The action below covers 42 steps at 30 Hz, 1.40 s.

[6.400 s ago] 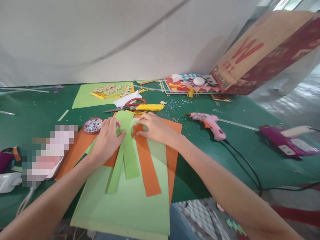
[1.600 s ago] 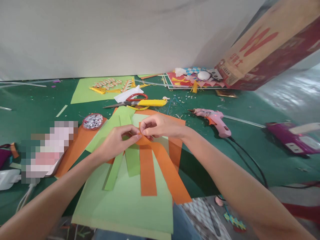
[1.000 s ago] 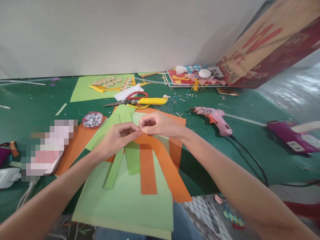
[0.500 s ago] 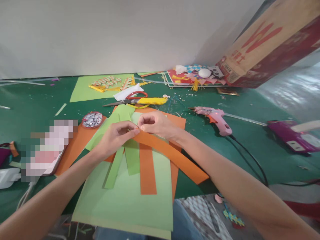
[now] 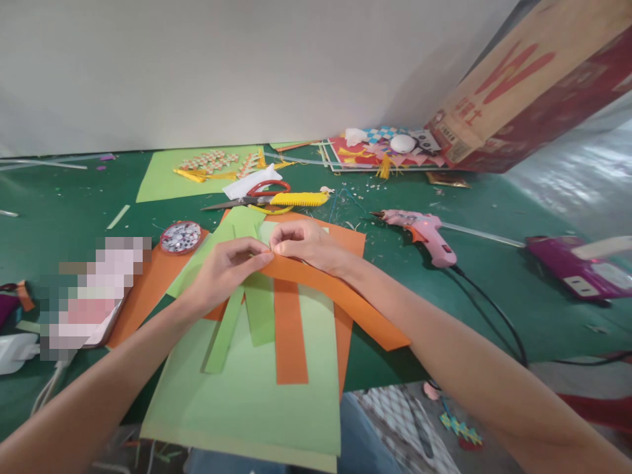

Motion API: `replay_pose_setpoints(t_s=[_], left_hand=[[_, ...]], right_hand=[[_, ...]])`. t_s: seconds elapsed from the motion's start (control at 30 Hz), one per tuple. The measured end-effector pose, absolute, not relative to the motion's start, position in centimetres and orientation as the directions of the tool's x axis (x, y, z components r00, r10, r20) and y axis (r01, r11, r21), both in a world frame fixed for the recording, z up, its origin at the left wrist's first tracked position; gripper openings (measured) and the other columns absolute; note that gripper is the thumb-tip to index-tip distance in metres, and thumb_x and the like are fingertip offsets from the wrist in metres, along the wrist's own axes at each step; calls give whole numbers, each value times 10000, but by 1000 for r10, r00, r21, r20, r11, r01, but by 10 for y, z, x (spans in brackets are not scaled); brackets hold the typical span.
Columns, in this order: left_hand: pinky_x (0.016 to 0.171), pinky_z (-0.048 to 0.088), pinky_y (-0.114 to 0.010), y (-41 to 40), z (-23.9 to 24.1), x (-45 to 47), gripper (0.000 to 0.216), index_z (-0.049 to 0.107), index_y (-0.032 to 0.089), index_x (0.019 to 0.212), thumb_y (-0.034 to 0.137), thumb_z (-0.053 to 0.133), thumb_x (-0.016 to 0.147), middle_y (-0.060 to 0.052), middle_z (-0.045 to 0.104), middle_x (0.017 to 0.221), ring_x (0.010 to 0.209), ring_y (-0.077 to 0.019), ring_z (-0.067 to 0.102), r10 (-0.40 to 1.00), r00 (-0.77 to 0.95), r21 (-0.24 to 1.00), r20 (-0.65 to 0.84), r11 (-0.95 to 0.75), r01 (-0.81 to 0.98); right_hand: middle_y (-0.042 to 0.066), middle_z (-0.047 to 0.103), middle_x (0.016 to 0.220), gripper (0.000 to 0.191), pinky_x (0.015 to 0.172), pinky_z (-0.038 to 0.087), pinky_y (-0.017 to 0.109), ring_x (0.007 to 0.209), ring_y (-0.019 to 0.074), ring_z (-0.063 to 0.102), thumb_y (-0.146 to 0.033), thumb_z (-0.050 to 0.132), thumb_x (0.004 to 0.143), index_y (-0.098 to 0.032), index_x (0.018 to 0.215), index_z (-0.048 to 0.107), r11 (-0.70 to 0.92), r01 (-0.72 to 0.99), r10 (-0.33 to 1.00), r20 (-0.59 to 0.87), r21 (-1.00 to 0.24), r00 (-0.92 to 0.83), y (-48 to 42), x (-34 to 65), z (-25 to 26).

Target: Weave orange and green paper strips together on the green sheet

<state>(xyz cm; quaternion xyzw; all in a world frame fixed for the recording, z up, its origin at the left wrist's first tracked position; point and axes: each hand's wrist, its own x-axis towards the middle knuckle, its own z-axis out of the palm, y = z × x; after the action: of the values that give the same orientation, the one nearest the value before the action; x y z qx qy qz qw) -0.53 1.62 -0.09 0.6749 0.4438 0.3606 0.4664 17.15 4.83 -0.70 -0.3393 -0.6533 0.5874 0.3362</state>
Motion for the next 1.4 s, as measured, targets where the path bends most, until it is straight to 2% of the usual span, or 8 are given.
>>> replay_pose_setpoints(t_s=[0.53,0.77,0.97,1.13,1.23,1.27,1.33,1.4], left_hand=[[600,412,-218,17,0,-6,208,625,176,707,368,624,787,6,599,688,630,-106,514,932,349,952,97,-190,242],[613,425,-225,16,1,-6,219,619,178,698,380,627,781,5,593,686,641,-113,523,940,329,947,87,-181,265],[610,423,-223,16,3,-5,216,604,178,699,373,615,792,4,575,687,640,-116,519,949,306,946,73,-164,281],[597,411,-218,15,6,-4,204,597,179,688,356,615,788,8,561,682,628,-115,513,957,287,950,35,-120,286],[583,397,-215,14,6,-5,203,592,177,686,352,615,787,16,549,673,613,-109,500,960,279,955,25,-106,277],[577,391,-213,15,6,-5,204,590,176,686,351,615,790,19,542,667,606,-105,491,961,275,956,27,-105,272],[569,382,-207,16,3,-6,202,590,174,693,347,618,794,24,534,660,601,-96,477,968,249,960,36,-103,260],[573,385,-200,18,0,-7,198,598,173,708,350,632,791,25,541,663,608,-91,478,980,195,968,48,-94,233]], right_hand=[[-76,366,509,137,461,177,250,458,69,276,-315,527,670,-180,652,520,-7,101,807,-65,-995,-587,53,174,-5],[-54,398,545,79,500,247,254,510,84,327,-248,508,644,-179,608,514,-31,22,776,-37,-999,-629,53,172,1],[-45,390,542,120,525,303,247,532,92,413,-203,499,698,-179,584,467,-118,-194,822,14,-974,-569,55,178,-4],[-27,511,575,30,479,326,230,515,94,464,-150,542,691,-162,711,561,44,112,924,-2,-993,-382,61,181,-5],[-8,569,651,92,469,328,222,537,90,482,-175,567,721,-156,809,588,116,167,911,39,-979,-410,60,182,1],[-1,572,658,89,465,325,225,536,89,479,-229,571,750,-153,794,588,110,171,897,24,-979,-441,58,182,4],[-4,542,631,220,462,303,231,519,80,440,-355,579,784,-150,702,577,92,217,858,-33,-972,-513,55,184,9],[-31,461,571,326,472,265,237,511,70,378,-429,616,763,-152,607,545,110,276,829,-66,-955,-556,53,187,14]])
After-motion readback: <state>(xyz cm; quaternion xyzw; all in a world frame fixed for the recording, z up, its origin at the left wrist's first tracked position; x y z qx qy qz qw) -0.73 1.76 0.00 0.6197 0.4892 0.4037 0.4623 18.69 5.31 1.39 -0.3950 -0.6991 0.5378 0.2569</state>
